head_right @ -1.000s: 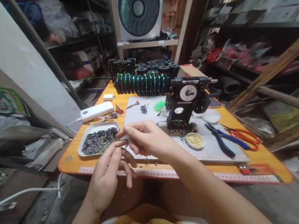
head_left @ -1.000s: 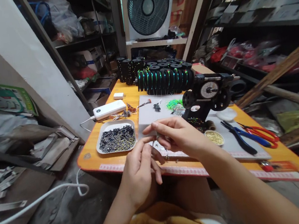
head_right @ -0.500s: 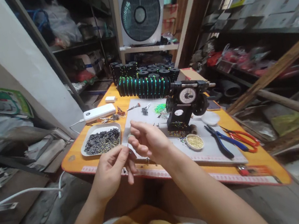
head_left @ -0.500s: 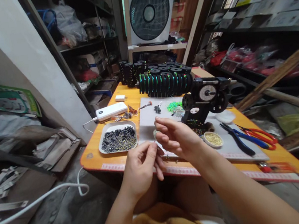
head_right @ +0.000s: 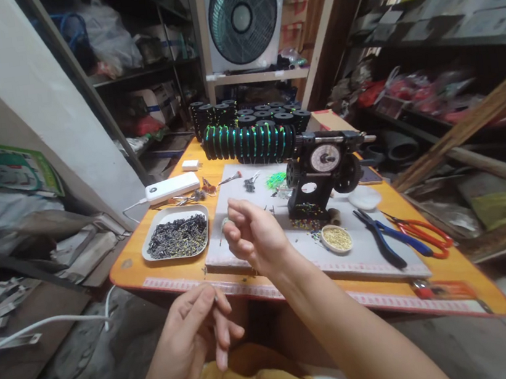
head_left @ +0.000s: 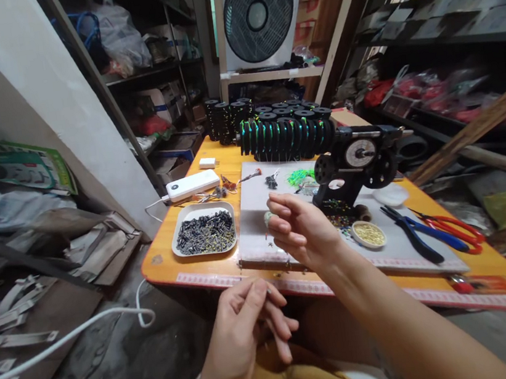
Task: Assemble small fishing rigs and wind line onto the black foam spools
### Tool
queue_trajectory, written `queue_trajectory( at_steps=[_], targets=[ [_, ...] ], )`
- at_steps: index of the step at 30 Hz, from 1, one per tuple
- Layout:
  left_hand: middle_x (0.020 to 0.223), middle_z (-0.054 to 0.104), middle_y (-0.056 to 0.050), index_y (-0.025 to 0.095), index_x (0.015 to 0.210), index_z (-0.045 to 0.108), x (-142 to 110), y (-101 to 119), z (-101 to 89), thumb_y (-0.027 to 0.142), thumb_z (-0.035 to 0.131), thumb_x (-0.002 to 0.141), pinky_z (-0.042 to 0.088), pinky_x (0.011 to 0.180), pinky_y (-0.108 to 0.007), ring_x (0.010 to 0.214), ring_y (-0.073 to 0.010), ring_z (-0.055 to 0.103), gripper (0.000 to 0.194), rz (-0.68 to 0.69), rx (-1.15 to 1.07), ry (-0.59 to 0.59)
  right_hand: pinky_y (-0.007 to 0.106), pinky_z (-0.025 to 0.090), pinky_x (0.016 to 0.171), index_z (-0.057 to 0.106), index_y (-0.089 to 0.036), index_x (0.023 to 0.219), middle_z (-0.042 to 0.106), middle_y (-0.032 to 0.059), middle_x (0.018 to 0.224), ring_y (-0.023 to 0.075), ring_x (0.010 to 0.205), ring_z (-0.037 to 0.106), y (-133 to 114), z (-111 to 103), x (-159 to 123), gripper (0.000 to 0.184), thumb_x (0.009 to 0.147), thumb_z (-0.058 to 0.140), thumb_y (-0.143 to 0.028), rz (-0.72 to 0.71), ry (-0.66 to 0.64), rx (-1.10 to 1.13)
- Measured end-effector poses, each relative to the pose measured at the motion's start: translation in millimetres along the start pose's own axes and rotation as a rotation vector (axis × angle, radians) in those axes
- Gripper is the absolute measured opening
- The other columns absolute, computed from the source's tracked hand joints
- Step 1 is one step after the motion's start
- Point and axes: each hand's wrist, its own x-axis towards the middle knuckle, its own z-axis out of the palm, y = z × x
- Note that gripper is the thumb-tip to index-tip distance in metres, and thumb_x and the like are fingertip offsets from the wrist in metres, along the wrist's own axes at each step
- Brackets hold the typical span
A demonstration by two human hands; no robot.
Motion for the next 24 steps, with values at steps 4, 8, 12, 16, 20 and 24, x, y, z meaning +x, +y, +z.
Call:
queue_trajectory(
  at_steps=[4, 8, 12, 16, 20, 24],
  targets=[
    [0.044, 0.058, 0.002, 0.013, 0.076, 0.062, -9, -7, -1.2, 0.042, 0.058, 0.087, 0.038, 0.035, -0.013, 0.044, -0.0131, 0.064, 0.031, -0.054, -0.109, 0.0, 0.011, 0.015, 0.024, 0.037, -0.019, 0.053, 0.047, -0.0057, 0.039, 0.0014, 0.023, 0.025, -2, -2, 0, 0.036, 0.081, 0.056, -0.032, 0.01, -0.026, -0.035],
    [0.045, 0.054, 0.004, 0.013, 0.08, 0.06, -13, -11, -2.3, 0.041, 0.056, 0.088, 0.035, 0.034, -0.012, 0.042, -0.0121, 0.063, 0.029, -0.131, -0.155, -0.036, 0.011, 0.015, 0.024, 0.038, -0.018, 0.054, 0.048, -0.0054, 0.039, 0.001, 0.022, 0.025, -4, -4, -1, 0.036, 0.08, 0.058, -0.034, 0.043, -0.064, -0.078],
    [0.045, 0.057, 0.002, 0.013, 0.076, 0.058, -18, -14, -4.6, 0.04, 0.053, 0.089, 0.041, 0.036, -0.016, 0.034, -0.0094, 0.056, 0.03, -0.142, -0.192, -0.077, 0.01, 0.016, 0.024, 0.038, -0.018, 0.055, 0.048, -0.0055, 0.039, 0.0009, 0.022, 0.025, -3, -6, -1, 0.036, 0.08, 0.058, -0.034, 0.052, -0.052, -0.078],
    [0.044, 0.058, 0.002, 0.013, 0.075, 0.059, -23, -14, -6.9, 0.04, 0.052, 0.09, 0.042, 0.038, -0.016, 0.037, -0.0105, 0.058, 0.031, -0.15, -0.194, -0.028, 0.01, 0.016, 0.024, 0.038, -0.018, 0.054, 0.048, -0.0054, 0.039, 0.0008, 0.021, 0.026, -2, -6, 0, 0.036, 0.081, 0.056, -0.034, 0.065, -0.045, -0.076],
    [0.045, 0.06, 0.001, 0.013, 0.074, 0.059, -24, -16, -10.9, 0.041, 0.055, 0.088, 0.043, 0.038, -0.017, 0.039, -0.012, 0.061, 0.032, -0.152, -0.209, -0.031, 0.01, 0.016, 0.024, 0.038, -0.018, 0.055, 0.048, -0.0056, 0.039, 0.001, 0.021, 0.026, -1, -6, 1, 0.036, 0.08, 0.058, -0.035, 0.072, -0.059, -0.085],
    [0.045, 0.061, 0.0, 0.013, 0.075, 0.06, -25, -20, -14.6, 0.042, 0.057, 0.087, 0.041, 0.033, -0.015, 0.048, -0.0176, 0.068, 0.032, -0.146, -0.248, -0.044, 0.011, 0.016, 0.024, 0.039, -0.018, 0.055, 0.049, -0.0061, 0.039, 0.001, 0.021, 0.026, 1, -8, 1, 0.036, 0.076, 0.063, -0.036, 0.073, -0.067, -0.093]
  ],
)
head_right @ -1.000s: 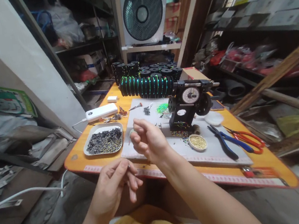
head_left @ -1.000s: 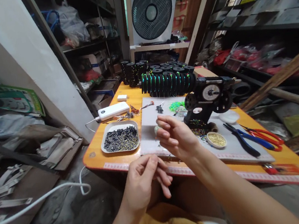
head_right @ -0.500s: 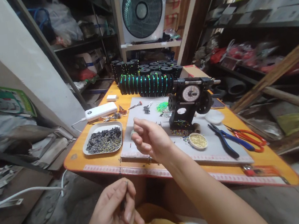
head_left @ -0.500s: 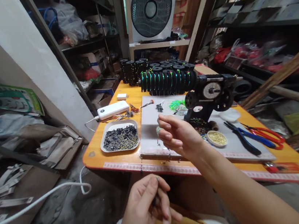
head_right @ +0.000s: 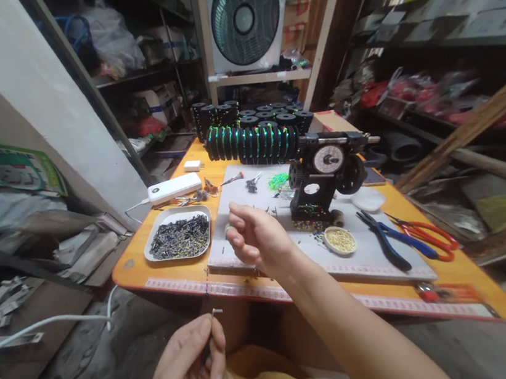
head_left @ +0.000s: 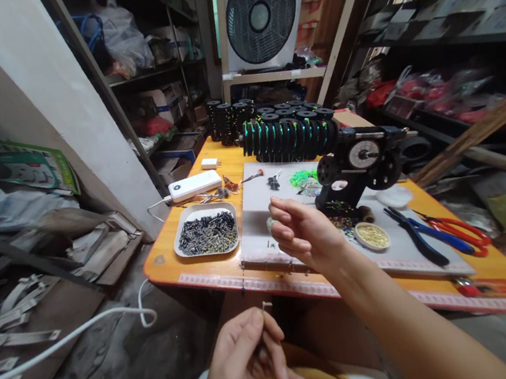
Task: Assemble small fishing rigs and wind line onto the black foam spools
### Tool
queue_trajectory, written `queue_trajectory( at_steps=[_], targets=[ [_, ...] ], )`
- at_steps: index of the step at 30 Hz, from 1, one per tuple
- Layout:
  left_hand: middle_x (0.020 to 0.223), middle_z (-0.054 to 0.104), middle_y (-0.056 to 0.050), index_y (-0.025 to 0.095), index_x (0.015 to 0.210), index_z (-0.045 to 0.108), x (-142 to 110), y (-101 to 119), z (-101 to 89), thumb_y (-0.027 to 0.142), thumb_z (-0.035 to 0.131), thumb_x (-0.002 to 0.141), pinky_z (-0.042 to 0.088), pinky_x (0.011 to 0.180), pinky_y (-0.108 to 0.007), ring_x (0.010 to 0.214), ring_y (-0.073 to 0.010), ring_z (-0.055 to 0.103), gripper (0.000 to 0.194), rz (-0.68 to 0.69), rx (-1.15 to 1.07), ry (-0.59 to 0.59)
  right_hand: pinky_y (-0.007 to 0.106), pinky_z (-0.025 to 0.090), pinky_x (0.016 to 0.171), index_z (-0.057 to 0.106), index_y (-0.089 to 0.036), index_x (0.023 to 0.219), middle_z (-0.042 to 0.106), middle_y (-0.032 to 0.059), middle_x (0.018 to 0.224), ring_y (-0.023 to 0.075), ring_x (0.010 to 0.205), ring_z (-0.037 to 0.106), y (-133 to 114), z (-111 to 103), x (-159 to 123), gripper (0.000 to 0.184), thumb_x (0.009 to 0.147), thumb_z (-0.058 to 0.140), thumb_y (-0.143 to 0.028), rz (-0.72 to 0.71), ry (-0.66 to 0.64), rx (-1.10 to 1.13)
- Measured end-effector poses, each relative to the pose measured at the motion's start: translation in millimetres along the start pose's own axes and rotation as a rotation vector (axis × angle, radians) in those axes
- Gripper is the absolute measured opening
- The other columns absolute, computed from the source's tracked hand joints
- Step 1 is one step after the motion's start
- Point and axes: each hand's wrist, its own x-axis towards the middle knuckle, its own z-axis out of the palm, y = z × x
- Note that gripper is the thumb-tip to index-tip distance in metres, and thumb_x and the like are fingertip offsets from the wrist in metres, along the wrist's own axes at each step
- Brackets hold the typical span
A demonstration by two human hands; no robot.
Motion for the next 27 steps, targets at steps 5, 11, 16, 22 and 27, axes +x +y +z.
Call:
queue_trajectory(
  at_steps=[5, 11, 16, 22, 27],
  targets=[
    [0.047, 0.064, -0.002, 0.012, 0.075, 0.061, -3, 3, 1.3, 0.041, 0.059, 0.086, 0.041, 0.035, -0.013, 0.052, -0.0165, 0.07, 0.031, -0.045, 0.0, 0.016, 0.011, 0.015, 0.025, 0.037, -0.018, 0.056, 0.048, -0.0069, 0.039, 0.0005, 0.022, 0.026, 1, 0, 0, 0.038, 0.074, 0.066, -0.037, -0.003, -0.009, -0.014],
    [0.051, 0.068, -0.003, 0.012, 0.078, 0.063, -3, -1, 0.5, 0.043, 0.059, 0.086, 0.044, 0.036, -0.013, 0.052, -0.0155, 0.07, 0.032, -0.039, 0.012, -0.004, 0.011, 0.014, 0.025, 0.038, -0.018, 0.057, 0.048, -0.0064, 0.041, 0.0004, 0.023, 0.026, -1, -1, -1, 0.036, 0.079, 0.06, -0.035, -0.012, -0.011, -0.007],
    [0.051, 0.069, -0.004, 0.013, 0.074, 0.062, -4, -3, -2.1, 0.046, 0.058, 0.086, 0.048, 0.039, -0.017, 0.048, -0.0151, 0.067, 0.035, -0.026, 0.102, 0.01, 0.01, 0.015, 0.025, 0.038, -0.018, 0.056, 0.047, -0.0059, 0.04, 0.0005, 0.023, 0.026, -1, -3, -2, 0.035, 0.082, 0.056, -0.033, -0.011, -0.002, 0.019],
    [0.057, 0.069, -0.006, 0.013, 0.072, 0.063, 6, -8, -6.0, 0.05, 0.056, 0.084, 0.042, 0.038, -0.019, 0.038, -0.0126, 0.059, 0.039, 0.168, 0.461, 0.207, 0.011, 0.016, 0.025, 0.04, -0.018, 0.057, 0.049, -0.0057, 0.041, 0.0005, 0.023, 0.027, -2, -4, -1, 0.035, 0.081, 0.059, -0.036, -0.025, 0.01, -0.047],
    [0.053, 0.059, 0.001, 0.017, 0.104, 0.072, 20, -7, -16.6, 0.036, 0.065, 0.081, 0.039, 0.041, -0.02, 0.036, -0.0096, 0.05, 0.031, 0.452, 0.925, 0.5, 0.012, 0.017, 0.026, 0.04, -0.018, 0.058, 0.052, -0.0033, 0.045, 0.0013, 0.024, 0.031, -3, -8, 4, 0.038, 0.08, 0.06, -0.041, -0.084, 0.011, -0.214]
  ],
)
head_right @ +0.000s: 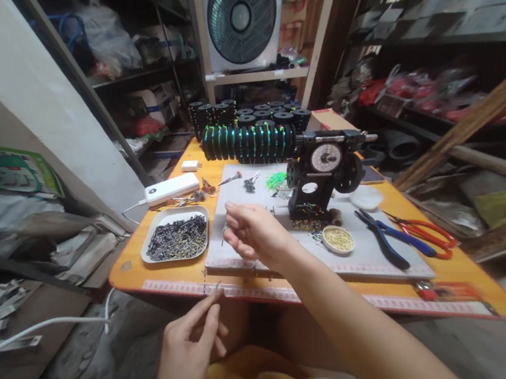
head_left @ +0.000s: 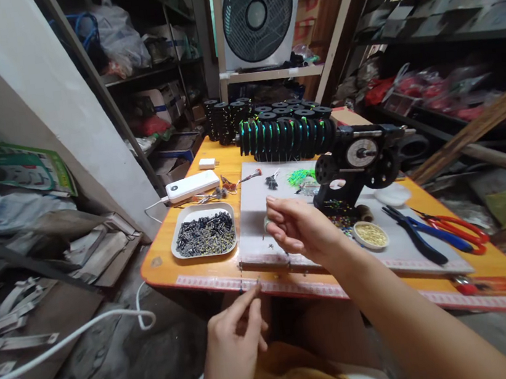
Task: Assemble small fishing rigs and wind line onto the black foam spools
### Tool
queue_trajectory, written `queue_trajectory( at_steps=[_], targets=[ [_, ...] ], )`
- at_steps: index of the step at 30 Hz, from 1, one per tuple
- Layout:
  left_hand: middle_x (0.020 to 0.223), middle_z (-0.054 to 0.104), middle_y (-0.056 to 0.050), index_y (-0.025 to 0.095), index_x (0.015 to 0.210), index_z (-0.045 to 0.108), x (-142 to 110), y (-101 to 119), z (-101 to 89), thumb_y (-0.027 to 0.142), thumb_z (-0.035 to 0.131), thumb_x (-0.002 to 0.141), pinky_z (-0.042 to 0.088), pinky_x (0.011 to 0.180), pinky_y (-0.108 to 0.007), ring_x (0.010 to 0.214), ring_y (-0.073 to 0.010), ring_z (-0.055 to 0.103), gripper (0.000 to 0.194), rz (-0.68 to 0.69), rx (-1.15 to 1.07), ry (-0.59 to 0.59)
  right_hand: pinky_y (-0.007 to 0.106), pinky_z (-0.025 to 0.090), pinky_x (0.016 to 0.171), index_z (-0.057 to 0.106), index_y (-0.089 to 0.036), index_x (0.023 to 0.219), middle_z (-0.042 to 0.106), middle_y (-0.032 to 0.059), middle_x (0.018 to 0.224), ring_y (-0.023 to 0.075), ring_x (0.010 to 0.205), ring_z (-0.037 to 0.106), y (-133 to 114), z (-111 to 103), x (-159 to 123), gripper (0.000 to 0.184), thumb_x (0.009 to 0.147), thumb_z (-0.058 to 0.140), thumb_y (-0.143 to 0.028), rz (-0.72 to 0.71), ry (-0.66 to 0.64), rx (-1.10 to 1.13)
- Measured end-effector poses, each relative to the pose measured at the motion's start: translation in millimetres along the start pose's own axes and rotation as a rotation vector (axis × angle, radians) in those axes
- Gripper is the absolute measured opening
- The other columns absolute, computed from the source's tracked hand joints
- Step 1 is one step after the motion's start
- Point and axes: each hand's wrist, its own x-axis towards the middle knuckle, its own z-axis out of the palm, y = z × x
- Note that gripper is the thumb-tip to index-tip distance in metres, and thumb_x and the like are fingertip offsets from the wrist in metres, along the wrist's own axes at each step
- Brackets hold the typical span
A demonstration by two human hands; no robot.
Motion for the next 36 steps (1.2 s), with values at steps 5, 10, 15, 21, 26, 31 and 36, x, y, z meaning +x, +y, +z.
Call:
queue_trajectory(
  at_steps=[5, 10, 15, 21, 26, 31, 36],
  targets=[
    [0.048, 0.043, 0.006, 0.019, 0.105, 0.072, 20, 20, -4.4, 0.024, 0.069, 0.077, 0.035, 0.051, -0.021, 0.044, -0.0101, 0.04, 0.029, 0.243, 0.131, 0.086, 0.011, 0.017, 0.027, 0.04, -0.018, 0.058, 0.054, -0.0023, 0.045, 0.0014, 0.025, 0.031, -2, -1, 4, 0.038, 0.082, 0.058, -0.042, -0.023, -0.027, -0.089],
    [0.082, 0.057, -0.003, 0.02, 0.101, 0.069, 53, 56, 12.7, 0.025, 0.058, 0.085, 0.038, 0.063, -0.024, 0.068, -0.0159, 0.05, 0.02, 0.441, 0.061, 0.045, 0.011, 0.018, 0.027, 0.041, -0.018, 0.06, 0.053, -0.0031, 0.045, 0.0015, 0.026, 0.031, -6, 1, 1, 0.037, 0.084, 0.056, -0.041, -0.029, -0.052, -0.097],
    [0.075, 0.054, -0.001, 0.019, 0.075, 0.059, 63, 65, 25.3, 0.024, 0.052, 0.089, 0.036, 0.068, -0.025, 0.072, -0.0166, 0.049, 0.016, 0.427, -0.023, -0.089, 0.011, 0.017, 0.026, 0.04, -0.017, 0.058, 0.052, -0.0027, 0.043, 0.0014, 0.024, 0.03, -5, 0, -2, 0.037, 0.082, 0.057, -0.039, 0.003, -0.038, -0.007],
    [0.073, 0.059, -0.002, 0.017, 0.072, 0.054, 47, 58, 17.5, 0.026, 0.054, 0.089, 0.04, 0.075, -0.027, 0.075, -0.0156, 0.053, 0.019, 0.121, -0.481, -0.337, 0.012, 0.019, 0.024, 0.041, -0.018, 0.058, 0.049, -0.0058, 0.04, 0.0018, 0.023, 0.026, 2, 2, -1, 0.036, 0.08, 0.058, -0.041, 0.067, -0.027, 0.105],
    [0.063, 0.058, -0.001, 0.015, 0.066, 0.055, 31, 48, 14.0, 0.03, 0.06, 0.085, 0.043, 0.065, -0.026, 0.063, -0.0153, 0.06, 0.024, -0.048, -0.633, -0.417, 0.011, 0.016, 0.024, 0.041, -0.019, 0.058, 0.048, -0.0065, 0.04, 0.0013, 0.024, 0.023, 1, 1, 0, 0.035, 0.079, 0.059, -0.039, 0.071, -0.035, 0.136],
    [0.065, 0.056, 0.002, 0.014, 0.071, 0.054, 16, 38, 13.9, 0.031, 0.059, 0.086, 0.041, 0.051, -0.021, 0.049, -0.011, 0.061, 0.024, -0.231, -0.75, -0.463, 0.011, 0.015, 0.025, 0.04, -0.019, 0.058, 0.047, -0.0068, 0.04, 0.0014, 0.024, 0.023, 0, 0, -1, 0.035, 0.079, 0.059, -0.04, 0.087, -0.042, 0.146],
    [0.067, 0.056, 0.002, 0.013, 0.072, 0.053, 8, 32, 14.4, 0.03, 0.057, 0.088, 0.036, 0.046, -0.018, 0.044, -0.0078, 0.059, 0.024, -0.286, -0.815, -0.463, 0.012, 0.016, 0.025, 0.04, -0.018, 0.058, 0.048, -0.0064, 0.04, 0.0013, 0.023, 0.024, -1, 0, -2, 0.035, 0.08, 0.058, -0.039, 0.079, -0.035, 0.142]
  ],
)
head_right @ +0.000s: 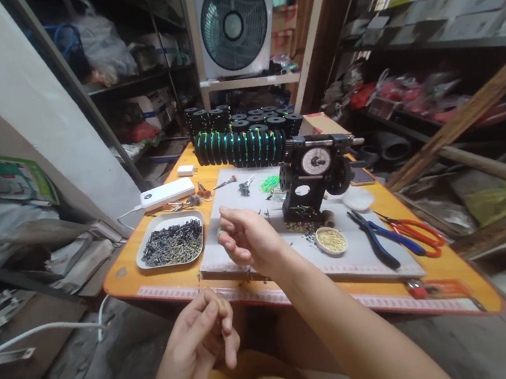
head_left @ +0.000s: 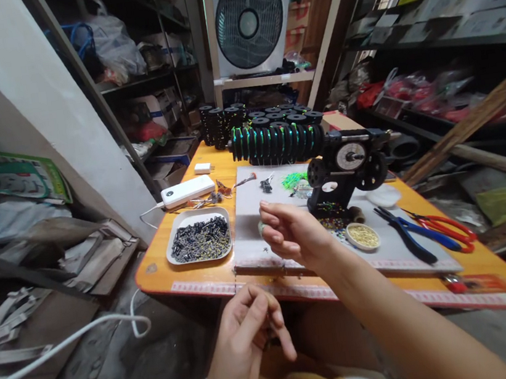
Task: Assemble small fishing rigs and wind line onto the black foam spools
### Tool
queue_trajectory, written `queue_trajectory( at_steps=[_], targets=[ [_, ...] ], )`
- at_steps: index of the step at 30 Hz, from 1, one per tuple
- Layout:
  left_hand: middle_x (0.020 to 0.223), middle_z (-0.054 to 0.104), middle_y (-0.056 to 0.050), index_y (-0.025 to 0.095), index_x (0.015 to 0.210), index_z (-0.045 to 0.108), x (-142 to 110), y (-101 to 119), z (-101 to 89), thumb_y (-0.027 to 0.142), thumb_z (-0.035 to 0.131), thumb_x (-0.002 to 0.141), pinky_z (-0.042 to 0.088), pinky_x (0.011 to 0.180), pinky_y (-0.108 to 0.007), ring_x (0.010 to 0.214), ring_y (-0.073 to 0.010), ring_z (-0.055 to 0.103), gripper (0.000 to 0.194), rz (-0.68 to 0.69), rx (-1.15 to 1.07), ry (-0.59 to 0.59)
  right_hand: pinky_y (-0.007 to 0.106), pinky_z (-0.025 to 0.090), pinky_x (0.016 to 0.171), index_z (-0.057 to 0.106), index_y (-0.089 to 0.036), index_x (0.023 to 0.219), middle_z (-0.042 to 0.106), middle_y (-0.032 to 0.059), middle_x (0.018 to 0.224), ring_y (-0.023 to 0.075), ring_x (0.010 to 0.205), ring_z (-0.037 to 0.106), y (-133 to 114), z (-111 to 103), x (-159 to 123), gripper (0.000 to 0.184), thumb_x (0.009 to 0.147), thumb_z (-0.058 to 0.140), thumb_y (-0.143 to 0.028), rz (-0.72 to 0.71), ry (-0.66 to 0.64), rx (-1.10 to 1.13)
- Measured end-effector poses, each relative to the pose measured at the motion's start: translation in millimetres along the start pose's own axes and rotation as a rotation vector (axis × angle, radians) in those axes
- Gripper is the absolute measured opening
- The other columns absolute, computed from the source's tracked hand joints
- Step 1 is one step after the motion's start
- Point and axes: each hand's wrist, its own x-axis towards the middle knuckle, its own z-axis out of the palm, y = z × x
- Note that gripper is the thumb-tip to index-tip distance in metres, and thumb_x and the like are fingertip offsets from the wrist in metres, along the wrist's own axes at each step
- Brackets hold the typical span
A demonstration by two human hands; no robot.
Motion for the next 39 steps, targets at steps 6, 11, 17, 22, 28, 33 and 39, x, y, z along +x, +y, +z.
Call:
queue_trajectory(
  at_steps=[6, 11, 17, 22, 28, 33, 39],
  targets=[
    [0.066, 0.063, 0.0, 0.013, 0.09, 0.058, 5, 7, -0.7, 0.029, 0.048, 0.093, 0.04, 0.043, -0.017, 0.039, -0.0068, 0.057, 0.019, 0.046, 0.045, 0.028, 0.011, 0.015, 0.026, 0.039, -0.018, 0.058, 0.049, -0.0053, 0.042, 0.0007, 0.024, 0.025, -1, 1, -1, 0.035, 0.083, 0.056, -0.038, -0.032, -0.022, -0.029],
    [0.061, 0.066, -0.002, 0.015, 0.104, 0.054, 11, 18, 1.9, 0.037, 0.038, 0.096, 0.034, 0.031, -0.014, 0.031, -0.0101, 0.056, 0.029, 0.06, 0.07, 0.009, 0.011, 0.016, 0.026, 0.04, -0.018, 0.059, 0.05, -0.0051, 0.042, 0.001, 0.025, 0.025, -2, 2, -1, 0.035, 0.083, 0.055, -0.037, -0.043, -0.031, -0.027],
    [0.058, 0.067, 0.001, 0.016, 0.08, 0.05, 16, 14, -0.5, 0.033, 0.053, 0.091, 0.023, 0.028, -0.01, 0.022, -0.0021, 0.043, 0.02, 0.054, -0.029, -0.032, 0.011, 0.016, 0.025, 0.04, -0.018, 0.058, 0.05, -0.0047, 0.042, 0.0008, 0.024, 0.025, -1, 0, -2, 0.036, 0.084, 0.055, -0.038, -0.039, -0.028, -0.011],
    [0.06, 0.067, 0.0, 0.015, 0.077, 0.049, 10, 11, 0.7, 0.031, 0.055, 0.09, 0.027, 0.034, -0.011, 0.026, 0.0001, 0.043, 0.022, 0.029, -0.007, 0.026, 0.011, 0.015, 0.026, 0.04, -0.018, 0.059, 0.049, -0.0054, 0.041, 0.0009, 0.024, 0.025, 0, -1, 0, 0.036, 0.081, 0.058, -0.04, -0.047, -0.001, -0.016],
    [0.057, 0.065, -0.001, 0.016, 0.076, 0.048, 1, 7, 3.0, 0.033, 0.058, 0.087, 0.039, 0.042, -0.015, 0.04, -0.0075, 0.056, 0.023, 0.008, 0.035, 0.107, 0.013, 0.013, 0.027, 0.038, -0.019, 0.062, 0.047, -0.0075, 0.043, 0.0009, 0.026, 0.021, 5, 0, 1, 0.038, 0.082, 0.057, -0.045, -0.049, -0.019, -0.078],
    [0.063, 0.068, -0.001, 0.016, 0.078, 0.052, 5, 2, -9.0, 0.036, 0.06, 0.086, 0.045, 0.05, -0.019, 0.049, -0.0111, 0.063, 0.023, 0.082, 0.155, 0.158, 0.015, 0.021, 0.033, 0.054, -0.022, 0.102, 0.047, -0.0088, 0.042, 0.0056, 0.032, 0.029, -3, 1, 0, 0.028, 0.092, 0.044, -0.046, -0.338, 0.138, -0.644],
    [0.104, 0.072, -0.009, 0.018, 0.116, 0.059, 3, 1, -28.6, 0.04, 0.055, 0.088, 0.054, 0.078, -0.029, 0.084, -0.0188, 0.07, 0.036, 0.198, 0.526, 0.281, 0.024, 0.036, 0.051, 0.054, -0.016, 0.117, 0.054, -0.0048, 0.048, 0.0116, 0.045, 0.048, -25, -1, 20, 0.029, 0.091, 0.048, -0.028, -0.622, 0.397, -1.137]
  ],
)
